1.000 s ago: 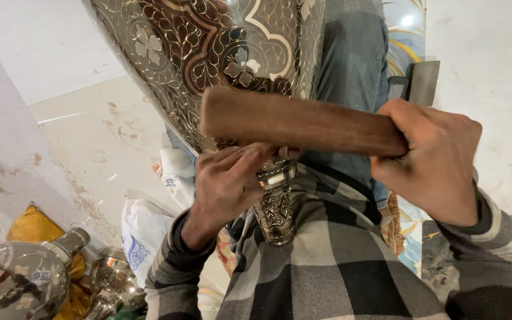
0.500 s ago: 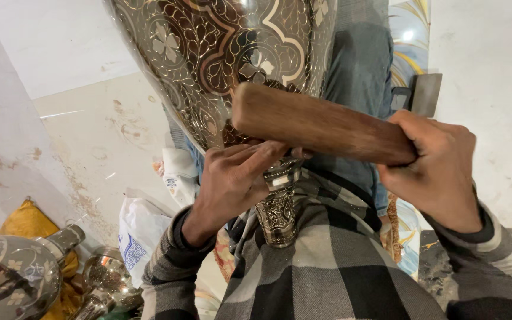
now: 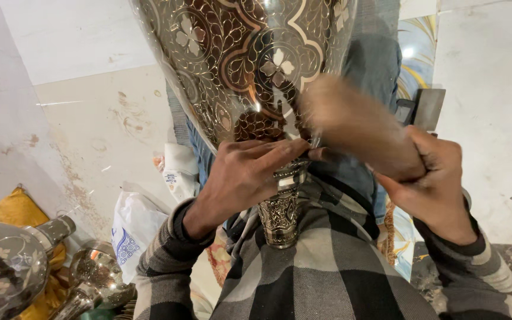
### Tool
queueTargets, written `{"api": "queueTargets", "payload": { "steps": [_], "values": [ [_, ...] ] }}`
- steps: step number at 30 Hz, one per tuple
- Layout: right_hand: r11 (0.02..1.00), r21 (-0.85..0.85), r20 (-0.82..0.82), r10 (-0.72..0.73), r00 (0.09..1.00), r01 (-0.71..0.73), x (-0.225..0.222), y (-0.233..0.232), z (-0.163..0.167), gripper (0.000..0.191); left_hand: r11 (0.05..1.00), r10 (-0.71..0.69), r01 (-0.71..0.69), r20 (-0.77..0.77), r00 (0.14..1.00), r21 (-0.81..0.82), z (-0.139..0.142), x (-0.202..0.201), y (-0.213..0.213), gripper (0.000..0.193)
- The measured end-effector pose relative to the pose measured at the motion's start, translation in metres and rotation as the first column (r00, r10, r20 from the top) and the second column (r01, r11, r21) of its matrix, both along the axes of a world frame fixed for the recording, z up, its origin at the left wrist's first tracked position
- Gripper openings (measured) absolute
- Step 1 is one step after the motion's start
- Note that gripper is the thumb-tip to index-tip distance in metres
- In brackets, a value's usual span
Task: The person sits on the floor with a large engraved brass vase braced between their legs and against their lap. They hold a small punch against the vase surface with one hand and strike it with a wooden mallet held in the other hand, repeatedly repositioning the punch to work the decorative pattern across the vase, then set the mallet down at the end.
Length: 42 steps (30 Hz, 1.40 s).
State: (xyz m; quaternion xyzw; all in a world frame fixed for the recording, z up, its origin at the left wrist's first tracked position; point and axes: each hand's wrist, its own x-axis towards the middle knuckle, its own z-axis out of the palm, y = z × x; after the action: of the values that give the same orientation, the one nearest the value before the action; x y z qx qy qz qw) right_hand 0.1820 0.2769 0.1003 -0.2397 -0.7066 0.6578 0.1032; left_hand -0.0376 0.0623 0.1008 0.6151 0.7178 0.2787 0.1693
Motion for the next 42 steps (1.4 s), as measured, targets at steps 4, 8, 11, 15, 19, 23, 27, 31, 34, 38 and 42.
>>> {"api": "queueTargets", "payload": {
  "steps": [4,8,11,15,19,23,27,31,34,38,42],
  "values": [
    [0.974,0.228,0.149,-0.037,0.988,0.002,-0.002,-0.005,-0.002,0.025,0.999,-0.027,0.027,-0.002,1.000,-0.035,-0.005,-0.001,-0.001,0.056],
    [0.929,0.369,0.193,-0.066,0.979,-0.010,0.003,-0.010,-0.005,0.025,0.987,-0.075,0.077,0.015,0.997,-0.140,-0.007,-0.001,-0.003,0.057],
    [0.972,0.229,0.079,-0.078,0.994,0.058,0.006,-0.015,-0.006,0.013,0.991,-0.074,0.077,0.030,0.997,-0.113,-0.006,-0.002,-0.003,0.059],
    [0.860,0.510,0.321,-0.176,0.931,-0.014,0.004,-0.022,0.000,0.026,0.989,-0.094,0.091,-0.022,0.995,-0.121,-0.005,-0.002,-0.001,0.060],
    [0.950,0.268,0.098,-0.192,0.976,0.160,0.001,-0.027,0.001,0.012,0.996,-0.076,0.077,0.020,0.997,-0.052,-0.004,-0.004,0.002,0.055],
    [0.951,0.240,0.095,-0.223,0.970,0.195,0.006,-0.033,-0.005,0.012,0.995,-0.097,0.097,0.004,0.995,-0.026,-0.001,-0.007,0.005,0.046],
    [0.887,0.435,0.275,-0.293,0.916,0.153,0.012,-0.039,-0.009,0.018,0.989,-0.129,0.130,0.022,0.991,-0.074,0.005,-0.008,0.007,0.045],
    [0.954,0.202,0.041,-0.236,0.971,0.223,0.004,-0.039,-0.006,0.012,0.991,-0.129,0.129,-0.005,0.992,-0.026,0.005,-0.009,0.008,0.046],
    [0.945,0.190,0.038,-0.278,0.960,0.267,-0.006,-0.039,-0.003,0.018,0.987,-0.157,0.157,0.002,0.988,-0.041,0.002,-0.010,0.008,0.042],
    [0.935,0.247,0.125,-0.290,0.949,0.254,-0.005,-0.044,-0.005,0.018,0.983,-0.176,0.176,0.004,0.984,-0.054,0.000,-0.013,0.008,0.035],
    [0.905,-0.292,-0.187,-0.372,0.909,0.310,0.013,-0.051,-0.024,0.025,0.983,-0.177,0.178,0.011,0.984,-0.053,0.002,-0.014,0.008,0.041]
  ]
}}
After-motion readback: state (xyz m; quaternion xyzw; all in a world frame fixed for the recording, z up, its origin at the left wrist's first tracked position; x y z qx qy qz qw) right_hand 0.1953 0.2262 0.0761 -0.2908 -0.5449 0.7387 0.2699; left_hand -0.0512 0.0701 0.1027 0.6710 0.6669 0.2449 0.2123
